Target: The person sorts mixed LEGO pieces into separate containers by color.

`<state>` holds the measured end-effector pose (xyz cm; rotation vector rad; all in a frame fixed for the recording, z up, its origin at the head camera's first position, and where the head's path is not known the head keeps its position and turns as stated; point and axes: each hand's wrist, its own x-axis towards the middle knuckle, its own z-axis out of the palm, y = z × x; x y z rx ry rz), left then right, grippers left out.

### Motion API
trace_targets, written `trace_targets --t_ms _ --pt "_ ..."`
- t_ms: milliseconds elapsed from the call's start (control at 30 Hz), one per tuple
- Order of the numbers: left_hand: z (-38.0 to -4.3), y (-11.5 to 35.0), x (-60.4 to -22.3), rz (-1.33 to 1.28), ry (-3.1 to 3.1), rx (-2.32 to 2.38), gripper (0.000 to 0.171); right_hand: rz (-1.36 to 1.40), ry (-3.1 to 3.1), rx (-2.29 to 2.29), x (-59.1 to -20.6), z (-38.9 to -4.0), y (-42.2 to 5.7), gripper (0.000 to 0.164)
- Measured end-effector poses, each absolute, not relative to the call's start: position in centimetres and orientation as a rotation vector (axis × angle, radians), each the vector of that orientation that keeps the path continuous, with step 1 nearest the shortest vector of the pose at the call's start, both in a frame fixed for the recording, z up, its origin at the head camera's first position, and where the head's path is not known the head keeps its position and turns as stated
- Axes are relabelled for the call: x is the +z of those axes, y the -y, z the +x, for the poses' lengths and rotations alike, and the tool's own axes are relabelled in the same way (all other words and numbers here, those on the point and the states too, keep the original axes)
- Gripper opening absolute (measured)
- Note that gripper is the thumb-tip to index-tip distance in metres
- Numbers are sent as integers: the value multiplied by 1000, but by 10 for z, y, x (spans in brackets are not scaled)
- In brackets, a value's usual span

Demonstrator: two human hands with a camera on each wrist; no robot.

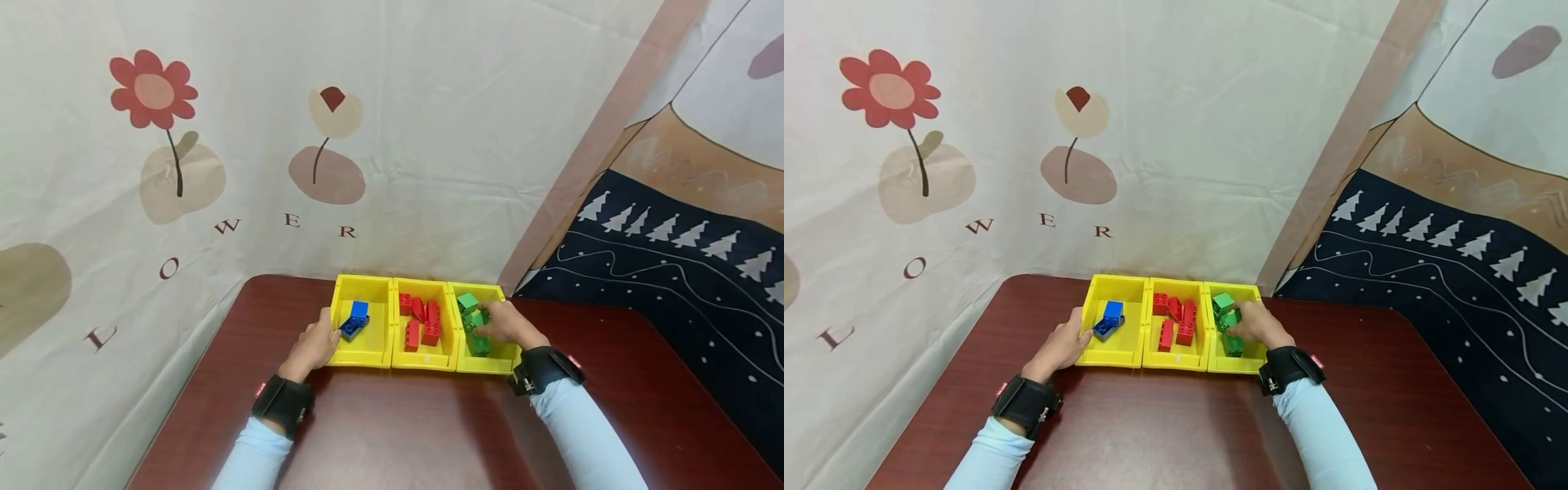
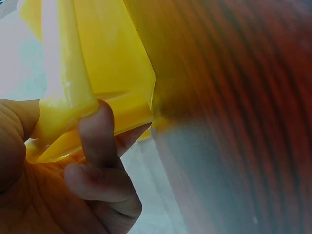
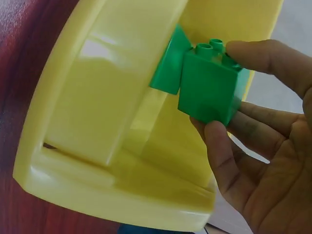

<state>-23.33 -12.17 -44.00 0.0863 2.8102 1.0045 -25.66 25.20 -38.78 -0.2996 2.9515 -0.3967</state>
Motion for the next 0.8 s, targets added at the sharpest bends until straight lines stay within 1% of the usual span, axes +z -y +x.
trace_targets --t_ms 200,500,700,800 --pt "-233 123 -440 83 -2814 1001 50 -288 -2940 -426 -393 -258 -248 56" --pt "-233 124 -441 73 -2820 1003 50 -347 -2968 -424 -397 -258 -247 55" --pt "-233 123 -442 88 -2819 996 52 -336 -3016 -463 -394 -249 -250 54" --pt "-234 122 -440 94 -2821 1006 52 -324 -3107 -554 -386 -241 -255 50"
